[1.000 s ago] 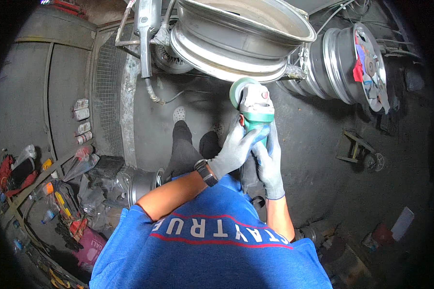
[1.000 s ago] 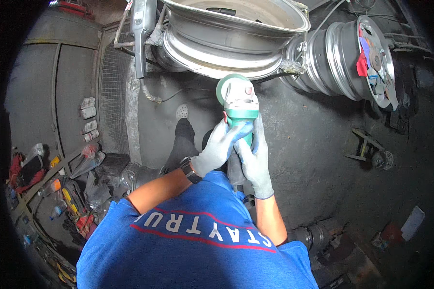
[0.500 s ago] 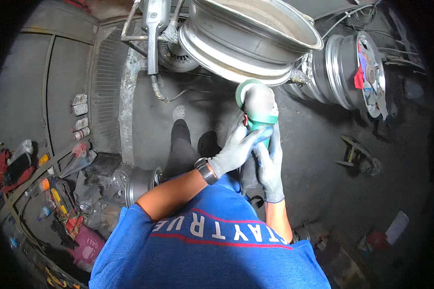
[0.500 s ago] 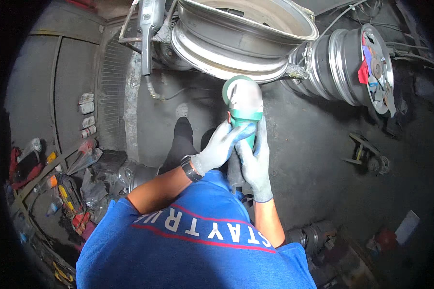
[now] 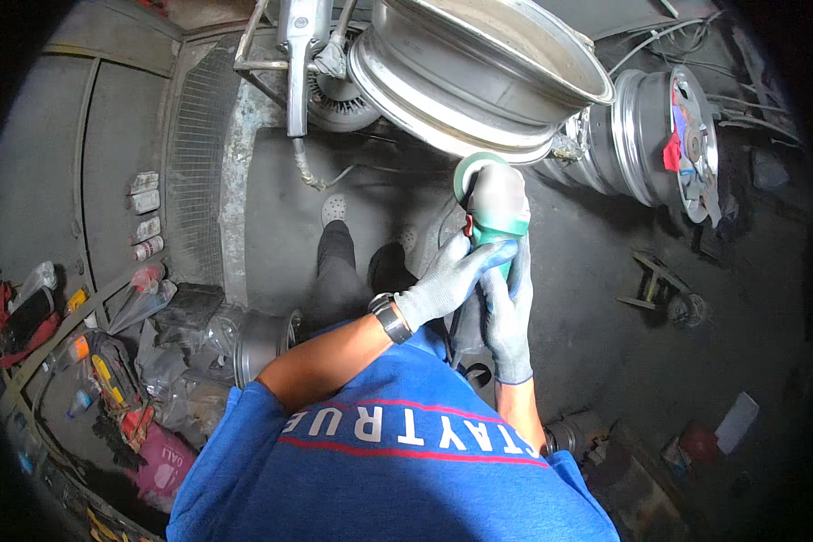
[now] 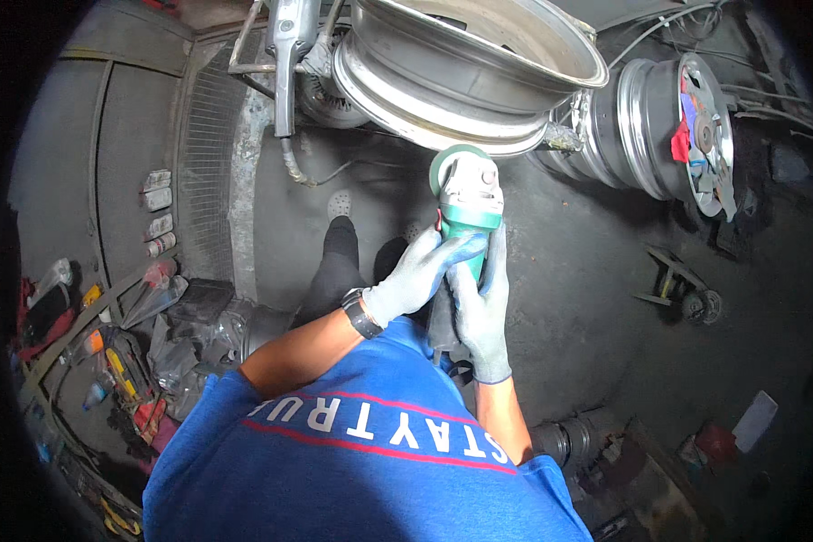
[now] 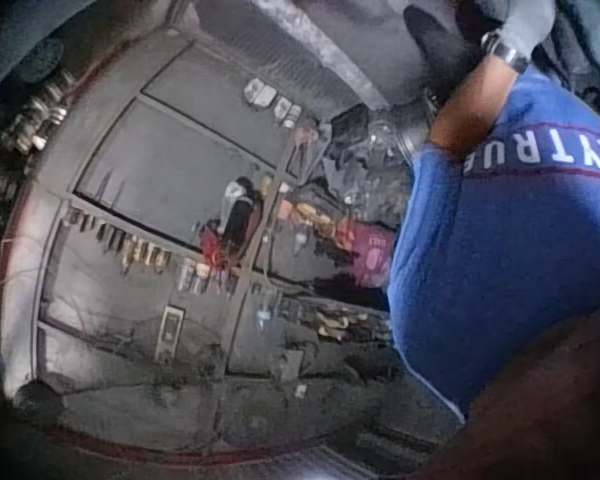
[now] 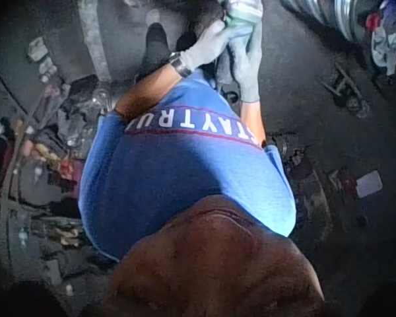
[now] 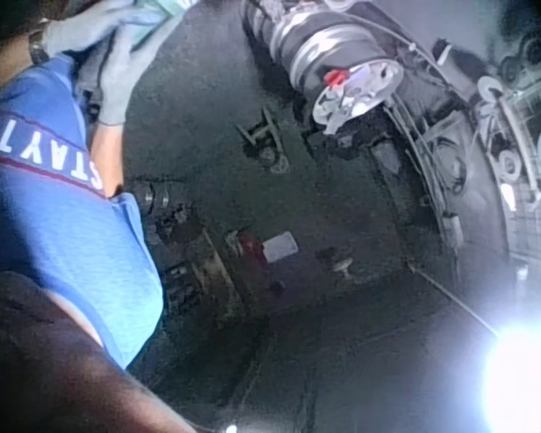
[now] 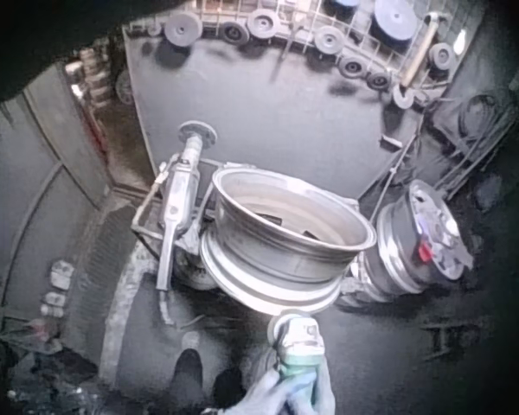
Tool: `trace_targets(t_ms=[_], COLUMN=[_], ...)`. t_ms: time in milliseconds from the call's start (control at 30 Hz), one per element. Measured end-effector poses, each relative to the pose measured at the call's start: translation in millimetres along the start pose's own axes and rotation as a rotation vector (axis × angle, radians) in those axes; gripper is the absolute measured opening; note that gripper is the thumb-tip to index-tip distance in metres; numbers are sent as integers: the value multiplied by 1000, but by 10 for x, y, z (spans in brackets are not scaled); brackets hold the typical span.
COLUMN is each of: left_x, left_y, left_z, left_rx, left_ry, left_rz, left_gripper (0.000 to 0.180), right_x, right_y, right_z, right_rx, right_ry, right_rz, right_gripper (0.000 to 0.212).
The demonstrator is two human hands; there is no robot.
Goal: The person uses a handheld angle grinder to grind the outer rim of a metal wheel mounted on a stand. The person moves the grinder along the rim surface, then briefly touches the rim with a gloved hand before resuming grinding.
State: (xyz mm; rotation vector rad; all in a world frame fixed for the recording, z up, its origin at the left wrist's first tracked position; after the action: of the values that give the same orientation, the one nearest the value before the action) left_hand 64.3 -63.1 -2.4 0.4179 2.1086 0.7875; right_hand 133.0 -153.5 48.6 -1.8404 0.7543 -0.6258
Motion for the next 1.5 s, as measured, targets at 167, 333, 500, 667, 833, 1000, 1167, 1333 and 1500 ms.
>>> trace_targets(t_ms=[167,333,500,667,833,1000,1167,1333,1500], left_x=[147,85,182,181,140,344,347,357,462], left_y=[-34,-16,-76,7,17,31,-76,101,181], left_z=[11,5,13,-90,4,-98,-21,-43,-101], left_rx=[-79,20,-41,-79,-27,-21,5,-9,32], left_ry=[46,-23,-7,15,-59,1,-18,-83,-51], left_rz=[-51,-46,17,-130,66,-143,-104,56,-147], left_gripper=[45,43,41,42,41,41,39,40,43], right_x=[-179,-67,-221,-226,-138,-338,-362,-410,-579], right_y=[-10,43,-80,71,76,111,41,-12,-5], right_z=[5,-57,-46,-63,-59,-52,-50,-95,-61], right_rx=[63,25,40,65,61,105,57,13,80], right_ry=[-30,14,-11,-8,49,-3,33,81,33], right_rz=[-60,-55,-45,-83,-74,-120,-50,-33,-99], right_gripper=[75,74,74,74,73,76,76,75,76])
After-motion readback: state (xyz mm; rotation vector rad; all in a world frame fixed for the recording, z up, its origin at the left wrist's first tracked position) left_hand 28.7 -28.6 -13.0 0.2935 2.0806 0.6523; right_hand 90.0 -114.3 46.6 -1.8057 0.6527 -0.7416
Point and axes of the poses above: each hand's wrist, its own z-axis towards the middle knuckle, its own x-axis out of the back of the hand, y = z × x, the point moved 2 cm from there along z, towards the middle knuckle, and after that the axes turned 5 degrees about y, right-handed, at the moved point
